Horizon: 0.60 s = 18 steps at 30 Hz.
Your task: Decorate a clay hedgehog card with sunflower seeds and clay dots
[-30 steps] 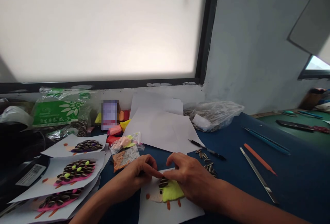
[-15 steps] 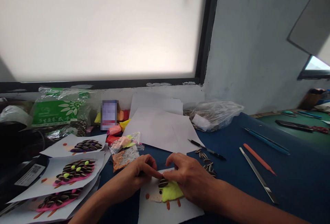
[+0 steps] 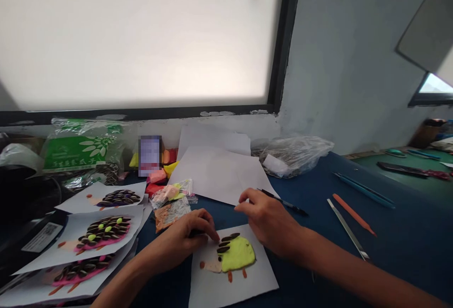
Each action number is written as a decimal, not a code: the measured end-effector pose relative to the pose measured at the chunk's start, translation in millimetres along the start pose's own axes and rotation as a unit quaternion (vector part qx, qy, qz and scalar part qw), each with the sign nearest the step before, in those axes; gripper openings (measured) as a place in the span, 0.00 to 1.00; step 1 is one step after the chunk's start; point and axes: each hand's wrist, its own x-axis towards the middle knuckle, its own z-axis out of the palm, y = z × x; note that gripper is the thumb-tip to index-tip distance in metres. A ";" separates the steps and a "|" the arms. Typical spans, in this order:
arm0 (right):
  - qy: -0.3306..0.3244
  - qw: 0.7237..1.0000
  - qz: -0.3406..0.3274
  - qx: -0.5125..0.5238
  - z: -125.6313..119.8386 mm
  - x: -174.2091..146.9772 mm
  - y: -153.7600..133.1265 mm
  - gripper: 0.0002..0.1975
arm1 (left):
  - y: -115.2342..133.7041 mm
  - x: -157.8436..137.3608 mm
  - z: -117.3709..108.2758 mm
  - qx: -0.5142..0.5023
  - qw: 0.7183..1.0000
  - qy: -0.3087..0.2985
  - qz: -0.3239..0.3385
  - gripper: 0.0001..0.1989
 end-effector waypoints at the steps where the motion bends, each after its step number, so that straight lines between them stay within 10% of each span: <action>1: -0.013 0.999 0.035 -0.014 -5.3 1.8 3.6 0.17 | -0.9 -0.1 0.1 -0.001 1.000 0.004 -0.001 0.14; 6: -0.150 0.972 0.169 -0.072 -35.3 5.8 22.0 0.08 | -1.5 -1.0 1.8 0.027 0.999 0.016 -0.028 0.14; 18: -0.231 0.948 0.187 -0.118 -44.9 2.6 23.4 0.07 | 1.6 5.6 13.7 0.056 0.995 0.075 -0.039 0.13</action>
